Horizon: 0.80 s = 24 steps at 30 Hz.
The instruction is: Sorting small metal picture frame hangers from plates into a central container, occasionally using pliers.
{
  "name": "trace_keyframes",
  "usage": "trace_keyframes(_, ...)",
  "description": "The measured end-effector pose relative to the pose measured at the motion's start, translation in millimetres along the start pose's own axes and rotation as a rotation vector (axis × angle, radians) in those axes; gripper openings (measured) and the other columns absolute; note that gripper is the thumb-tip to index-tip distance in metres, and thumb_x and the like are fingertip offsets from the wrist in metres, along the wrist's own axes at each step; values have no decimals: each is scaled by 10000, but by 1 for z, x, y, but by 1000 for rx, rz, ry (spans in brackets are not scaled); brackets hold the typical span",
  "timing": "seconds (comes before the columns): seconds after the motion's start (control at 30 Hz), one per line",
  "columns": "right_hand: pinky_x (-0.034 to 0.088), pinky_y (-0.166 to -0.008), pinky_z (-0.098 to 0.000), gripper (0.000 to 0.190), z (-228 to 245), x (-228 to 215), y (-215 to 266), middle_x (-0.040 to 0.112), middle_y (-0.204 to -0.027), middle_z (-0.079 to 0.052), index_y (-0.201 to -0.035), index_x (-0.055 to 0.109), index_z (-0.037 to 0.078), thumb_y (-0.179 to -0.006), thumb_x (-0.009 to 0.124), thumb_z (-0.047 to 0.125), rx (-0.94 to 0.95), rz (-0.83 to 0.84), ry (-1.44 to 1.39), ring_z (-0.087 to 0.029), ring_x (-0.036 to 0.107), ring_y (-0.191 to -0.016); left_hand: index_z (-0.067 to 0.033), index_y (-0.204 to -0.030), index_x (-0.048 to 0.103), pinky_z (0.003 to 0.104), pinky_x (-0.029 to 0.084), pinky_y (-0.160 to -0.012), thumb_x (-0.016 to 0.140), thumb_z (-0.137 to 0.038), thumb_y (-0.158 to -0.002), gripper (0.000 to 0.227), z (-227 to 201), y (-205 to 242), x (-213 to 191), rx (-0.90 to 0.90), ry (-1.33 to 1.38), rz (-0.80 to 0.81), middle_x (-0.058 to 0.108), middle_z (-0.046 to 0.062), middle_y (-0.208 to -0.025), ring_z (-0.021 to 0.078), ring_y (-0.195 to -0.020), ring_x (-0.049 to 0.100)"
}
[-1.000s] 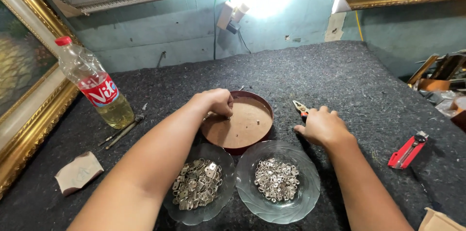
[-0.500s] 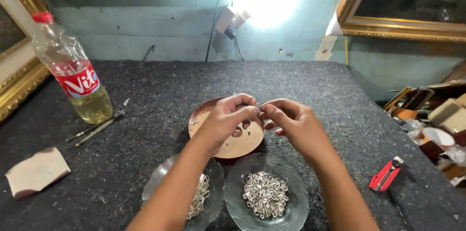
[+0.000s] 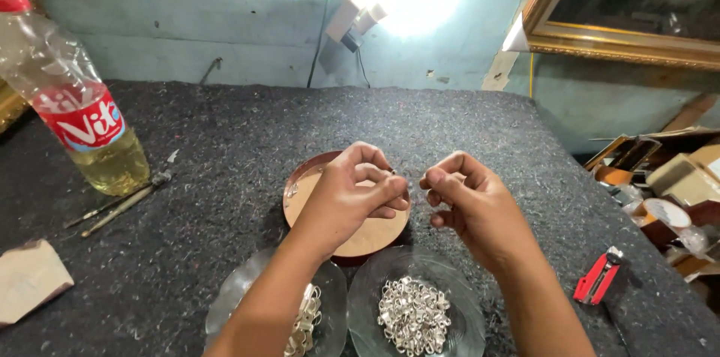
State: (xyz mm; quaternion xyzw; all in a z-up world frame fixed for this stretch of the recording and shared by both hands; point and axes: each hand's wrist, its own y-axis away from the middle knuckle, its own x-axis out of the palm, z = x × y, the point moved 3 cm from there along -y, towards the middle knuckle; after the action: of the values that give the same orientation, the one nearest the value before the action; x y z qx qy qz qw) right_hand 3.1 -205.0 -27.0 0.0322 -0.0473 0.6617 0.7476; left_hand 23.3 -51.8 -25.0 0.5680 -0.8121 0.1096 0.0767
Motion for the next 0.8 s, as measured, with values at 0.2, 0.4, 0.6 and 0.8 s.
trace_keyframes(0.2, 496, -442, -243, 325, -6, -2, -6, 557, -761, -93, -1020, 514, -22, -736, 643, 68, -37, 12, -38, -154, 540, -645, 48, -897, 588, 294, 559, -646, 690, -34, -636, 291, 5, -8, -10, 47, -196, -9, 645, 183, -787, 193, -690, 659)
trace_keyframes(0.4, 529, -466, -265, 230, -10, 1, -9, 613, -755, -124, -964, 576, -38, -757, 620, 51, -10, 14, -36, -201, 608, -678, -21, -864, 661, 243, 523, -564, 654, -46, -639, 226, 5, -10, -11, 72, -331, -51, 671, 139, -793, 166, -713, 666)
trace_keyframes(0.6, 550, -499, -302, 213, -10, 4, -8, 578, -796, -109, -951, 586, -34, -769, 610, 75, 10, -8, -16, -214, 603, -737, -5, -831, 677, 234, 532, -587, 619, -25, -671, 171, -8, -5, -6, 133, -339, -49, 651, 120, -775, 158, -703, 646)
trace_keyframes(0.8, 514, -442, -256, 203, -13, 1, -10, 581, -815, -99, -956, 581, 11, -777, 596, 105, 49, 13, -134, -193, 585, -690, -91, -826, 620, 259, 562, -571, 684, 3, -645, 213, -8, 0, -4, 727, -638, -144, 672, 63, -685, 198, -655, 679)
